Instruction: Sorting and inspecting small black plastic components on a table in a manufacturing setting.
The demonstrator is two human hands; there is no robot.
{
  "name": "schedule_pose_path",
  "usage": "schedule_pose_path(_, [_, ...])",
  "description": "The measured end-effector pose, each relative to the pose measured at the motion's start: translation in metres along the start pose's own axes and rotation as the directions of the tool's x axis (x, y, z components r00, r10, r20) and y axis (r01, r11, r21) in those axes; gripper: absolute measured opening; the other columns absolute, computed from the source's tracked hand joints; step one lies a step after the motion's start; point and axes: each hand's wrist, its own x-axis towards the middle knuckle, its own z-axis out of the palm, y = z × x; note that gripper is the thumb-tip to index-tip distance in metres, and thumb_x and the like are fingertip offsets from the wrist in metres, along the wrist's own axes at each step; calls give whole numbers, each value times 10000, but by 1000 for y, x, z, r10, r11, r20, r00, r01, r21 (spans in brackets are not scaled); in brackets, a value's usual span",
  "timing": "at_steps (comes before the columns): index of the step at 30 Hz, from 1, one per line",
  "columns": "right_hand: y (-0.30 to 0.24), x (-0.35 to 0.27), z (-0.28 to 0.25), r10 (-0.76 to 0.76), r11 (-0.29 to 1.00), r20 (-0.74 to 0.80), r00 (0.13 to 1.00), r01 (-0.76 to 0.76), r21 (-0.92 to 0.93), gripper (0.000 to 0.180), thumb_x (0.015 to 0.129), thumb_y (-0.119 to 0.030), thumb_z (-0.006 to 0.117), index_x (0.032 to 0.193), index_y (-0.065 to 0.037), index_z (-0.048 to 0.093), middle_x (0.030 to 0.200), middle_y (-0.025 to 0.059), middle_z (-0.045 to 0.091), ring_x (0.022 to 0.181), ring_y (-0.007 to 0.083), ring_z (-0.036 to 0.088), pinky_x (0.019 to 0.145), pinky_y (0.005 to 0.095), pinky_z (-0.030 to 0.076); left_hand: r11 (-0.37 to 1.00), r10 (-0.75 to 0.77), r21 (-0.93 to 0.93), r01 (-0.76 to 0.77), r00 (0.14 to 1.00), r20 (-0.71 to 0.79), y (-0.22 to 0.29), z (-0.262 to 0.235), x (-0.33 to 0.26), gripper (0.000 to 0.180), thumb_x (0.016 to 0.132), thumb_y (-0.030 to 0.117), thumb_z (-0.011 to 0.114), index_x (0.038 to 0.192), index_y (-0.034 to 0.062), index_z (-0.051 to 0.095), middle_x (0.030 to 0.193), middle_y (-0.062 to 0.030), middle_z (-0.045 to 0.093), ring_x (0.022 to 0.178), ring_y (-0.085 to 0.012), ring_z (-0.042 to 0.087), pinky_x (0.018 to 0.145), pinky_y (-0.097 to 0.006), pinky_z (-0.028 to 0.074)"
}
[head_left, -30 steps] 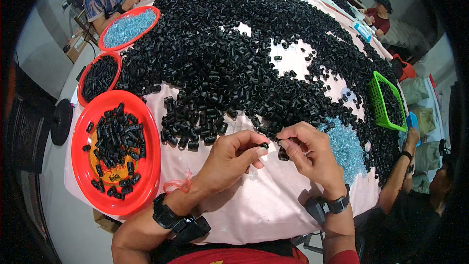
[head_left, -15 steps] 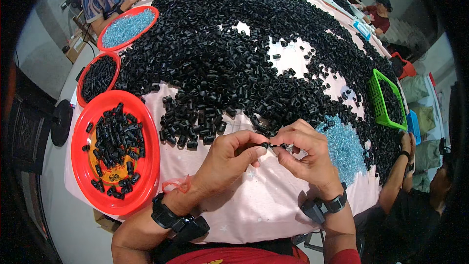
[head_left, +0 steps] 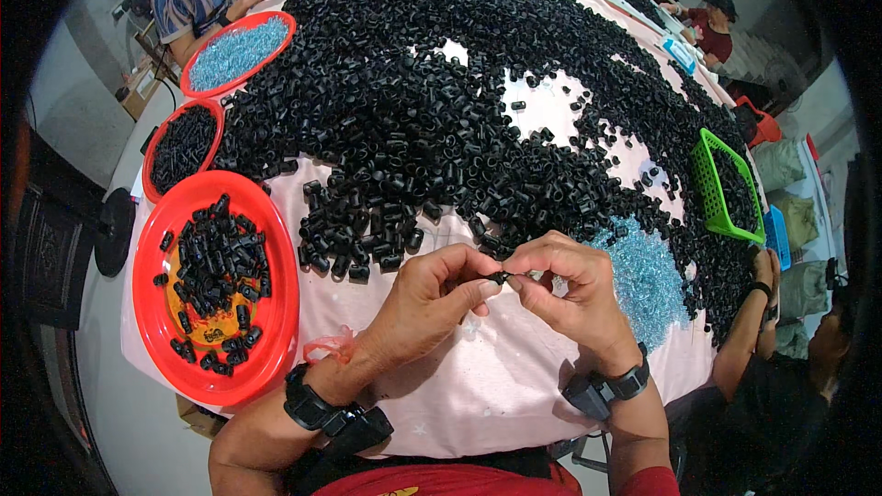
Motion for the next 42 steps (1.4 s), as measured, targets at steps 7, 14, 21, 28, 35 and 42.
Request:
schedule_pose_path(7, [-1,-1,-1,26,999,32,999,-26,21,178,829,-27,737,1005,-46,756,948,62,738,769,118,645,562,236,476,1000,19,15,-19,1000,-4,-1,0,-1,152,976,50,682,1113,-11,657,942,-17,684,796,-64,634,725,-210,524])
schedule_pose_path(14, [-8,1,-1,-98,990,63,993,104,-98,170,782,13,736,944,-35,715,940,94,722,801,227,669,651,316,520,989,40,142,-37,999,-19,0,4,-4,126,967,41,690,1078,-15,666,893,-11,679,758,-62,634,690,-219,525])
schedule_pose_path(21, [-9,1,-3,-134,984,75,988,141,-108,168,760,25,733,918,-22,699,917,103,704,815,272,666,701,350,530,939,83,342,-45,992,-97,2,15,-10,104,965,24,679,1060,-14,664,869,-12,683,727,-48,630,635,-204,499])
schedule_pose_path(28, [-4,1,4,-189,965,33,981,191,-181,232,766,42,726,989,-21,730,908,109,705,798,283,656,696,362,529,995,-70,64,82,984,-166,3,18,-7,149,978,49,666,1107,-26,665,916,-55,707,762,-93,678,650,-224,539])
schedule_pose_path(35, [-17,4,5,-241,939,58,969,248,-240,340,764,25,769,1098,-34,733,976,121,715,823,278,663,713,355,544,975,-197,-124,185,977,-84,9,11,-3,231,1013,131,647,1158,-49,659,988,-93,715,828,-125,704,742,-240,597])
schedule_pose_path(42, [-13,2,7,-224,934,60,973,232,-270,463,711,-97,889,1138,-23,726,1050,130,721,864,281,670,737,356,553,965,-177,-209,160,982,-69,5,12,-4,247,1017,162,652,1164,-36,664,1011,-92,720,852,-129,711,755,-236,600])
